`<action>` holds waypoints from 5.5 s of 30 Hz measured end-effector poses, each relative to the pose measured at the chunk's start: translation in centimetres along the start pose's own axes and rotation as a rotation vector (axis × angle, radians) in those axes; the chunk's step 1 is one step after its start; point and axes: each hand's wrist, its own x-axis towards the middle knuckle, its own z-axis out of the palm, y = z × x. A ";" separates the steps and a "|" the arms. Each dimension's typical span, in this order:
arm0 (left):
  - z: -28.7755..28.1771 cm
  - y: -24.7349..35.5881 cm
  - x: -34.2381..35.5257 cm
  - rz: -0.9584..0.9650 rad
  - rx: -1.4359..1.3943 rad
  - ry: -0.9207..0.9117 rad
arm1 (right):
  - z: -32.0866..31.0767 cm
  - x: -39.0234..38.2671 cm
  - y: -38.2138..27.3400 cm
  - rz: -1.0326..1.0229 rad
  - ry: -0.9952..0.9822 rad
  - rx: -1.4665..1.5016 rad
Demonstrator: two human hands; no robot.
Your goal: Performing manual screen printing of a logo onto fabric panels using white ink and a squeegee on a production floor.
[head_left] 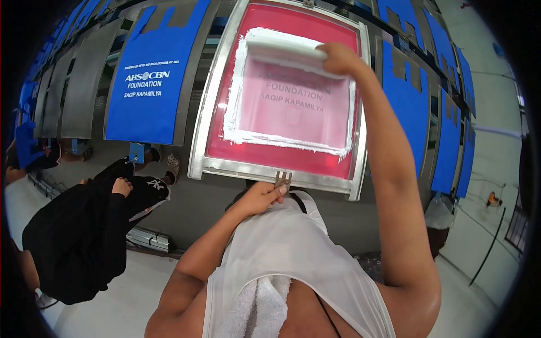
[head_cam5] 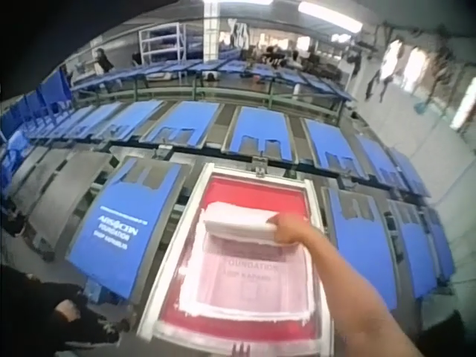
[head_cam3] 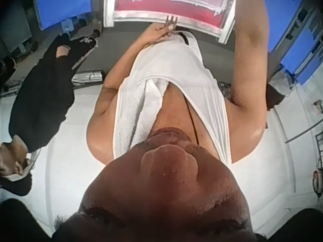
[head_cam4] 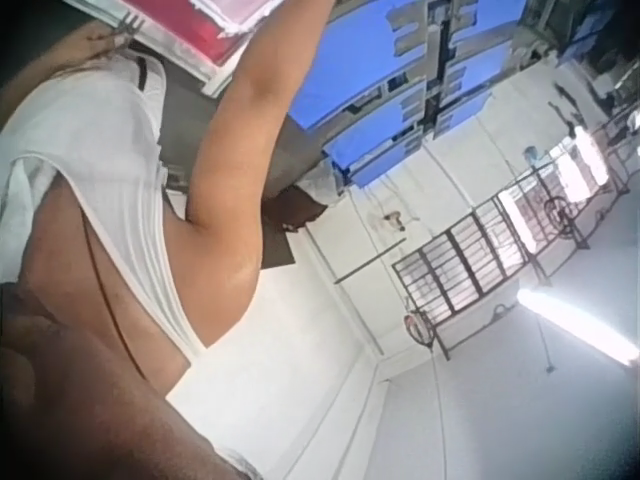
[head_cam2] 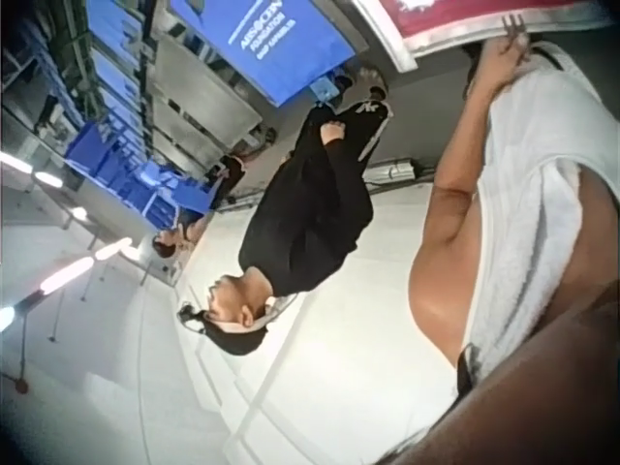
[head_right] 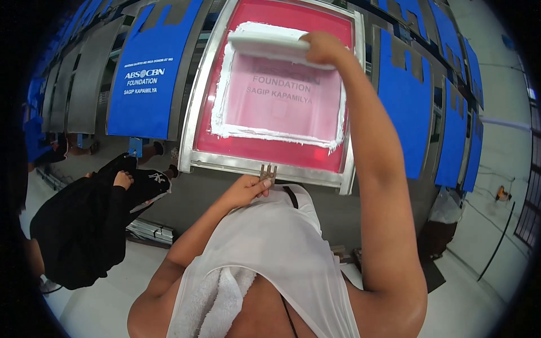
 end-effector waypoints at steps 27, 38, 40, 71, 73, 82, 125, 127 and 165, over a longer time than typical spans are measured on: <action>-10.5 7.3 0.8 0.126 0.813 1.297 | 11.1 -19.4 6.6 0.291 0.245 1.285; 1.8 5.5 5.6 0.377 0.027 0.944 | 4.8 -31.9 18.0 0.370 0.344 1.199; 8.7 6.3 10.5 0.387 0.082 0.856 | 4.0 -36.8 23.9 0.406 0.391 1.209; 27.2 9.0 24.5 0.422 -0.003 0.861 | 8.6 -45.4 46.3 0.333 0.364 1.285; 27.3 8.9 24.3 0.430 0.038 0.860 | 8.6 -45.1 46.0 0.288 0.337 1.319; 26.7 8.6 24.6 0.418 0.110 0.891 | 8.2 -46.0 46.5 0.271 0.320 1.227; 38.7 16.6 21.6 0.392 1.338 0.435 | 4.7 -48.1 34.5 0.173 -0.144 0.108; 38.7 16.1 22.1 0.350 1.355 0.459 | 4.9 -47.7 34.5 0.191 -0.171 0.102; 28.5 27.0 36.4 0.344 1.531 0.685 | 1.7 -31.0 44.2 0.206 0.066 -0.103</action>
